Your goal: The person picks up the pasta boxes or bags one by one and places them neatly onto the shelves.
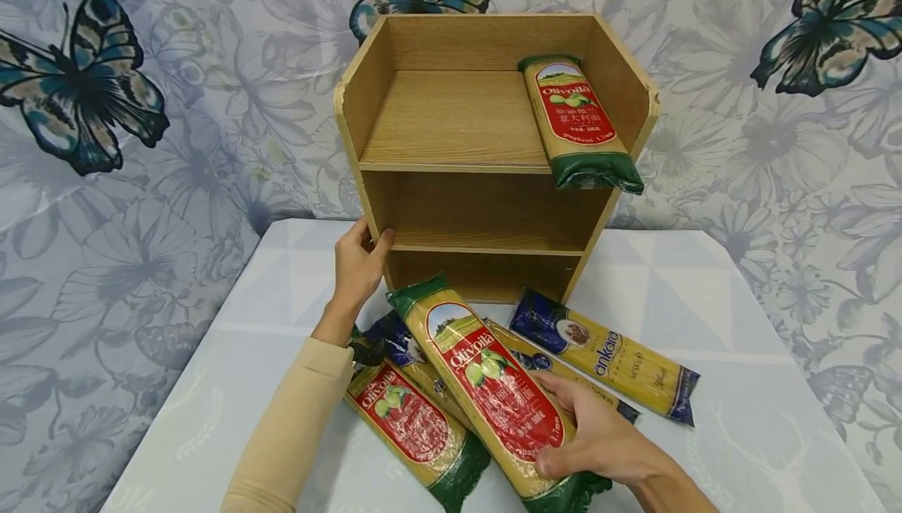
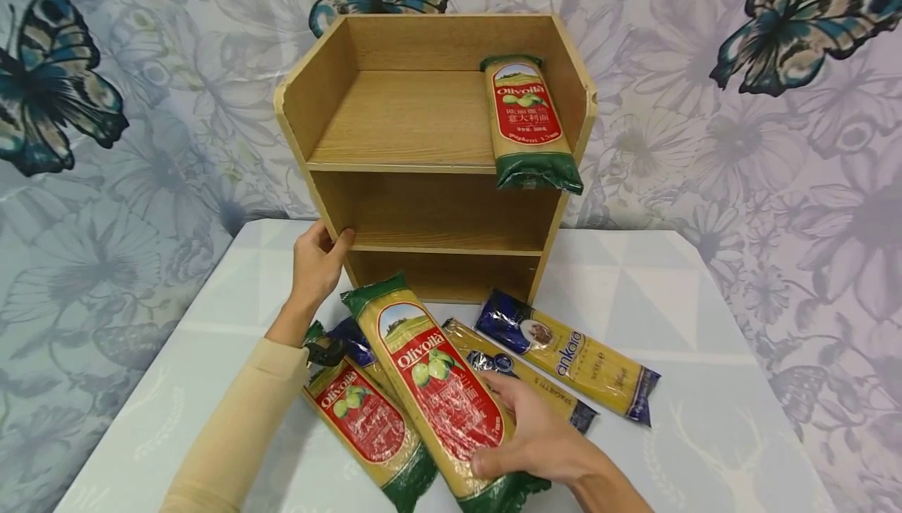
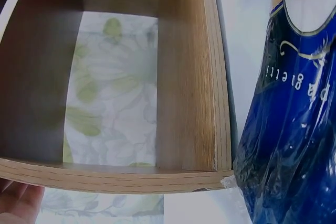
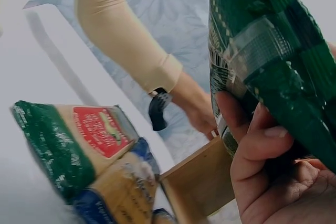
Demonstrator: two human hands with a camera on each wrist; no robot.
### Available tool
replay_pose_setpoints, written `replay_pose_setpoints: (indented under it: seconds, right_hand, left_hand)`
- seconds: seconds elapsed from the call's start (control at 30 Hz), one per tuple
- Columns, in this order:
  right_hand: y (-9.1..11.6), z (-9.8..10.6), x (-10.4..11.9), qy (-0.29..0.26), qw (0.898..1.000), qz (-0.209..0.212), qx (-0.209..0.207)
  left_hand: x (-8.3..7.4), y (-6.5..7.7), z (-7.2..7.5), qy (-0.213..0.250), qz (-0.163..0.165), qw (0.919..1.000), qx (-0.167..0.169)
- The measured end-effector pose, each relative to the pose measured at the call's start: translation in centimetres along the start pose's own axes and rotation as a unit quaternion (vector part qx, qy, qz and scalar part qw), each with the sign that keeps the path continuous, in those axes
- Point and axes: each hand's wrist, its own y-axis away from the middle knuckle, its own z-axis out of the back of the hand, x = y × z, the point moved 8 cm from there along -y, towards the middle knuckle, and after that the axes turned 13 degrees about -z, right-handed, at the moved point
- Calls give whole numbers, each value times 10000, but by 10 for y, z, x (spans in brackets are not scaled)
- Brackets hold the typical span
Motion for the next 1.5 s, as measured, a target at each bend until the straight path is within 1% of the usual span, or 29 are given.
replay_pose_setpoints:
  seconds: [0.17,0.27,0.33,0.57,0.63,0.73,0.83,0.97,1.07,1.17,1.27,1.43,1.5]
  right_hand:
    - [9,-6,14,-121,9989,354,286]
    - [15,-8,23,-67,9981,537,296]
    - [18,-7,26,-16,9986,491,174]
    - [29,-8,43,83,9968,769,190]
    - [32,-7,46,116,9963,854,49]
    - [38,-4,53,147,9959,855,-270]
    - [43,-5,64,203,9929,1127,-320]
    - [48,-10,81,312,9887,1445,-255]
    - [51,-13,92,420,9867,1547,-274]
    - [53,-14,101,503,9838,1674,-391]
    - [54,-14,112,613,9798,1796,-634]
    - [50,-12,130,725,9705,1905,-1285]
    - [47,-12,135,689,9674,1905,-1517]
  left_hand:
    - [-26,-1,3,-22,-28,10000,76]
    - [-31,-2,3,-20,-72,9999,95]
    - [-31,-2,3,-28,-106,9999,105]
    - [-30,-3,4,-55,-102,9999,54]
    - [-30,-3,4,-89,-84,9999,34]
    - [-30,-3,4,-88,-67,9999,49]
    - [-29,-3,4,-35,-78,9999,84]
    - [-29,-2,4,-22,-104,9999,92]
    - [-30,-2,5,-37,-122,9999,59]
    - [-30,-2,5,-34,-131,9999,52]
    - [-30,-2,5,-17,-123,9999,56]
    - [-29,-1,6,23,-90,10000,18]
    - [-28,0,5,35,-62,10000,37]
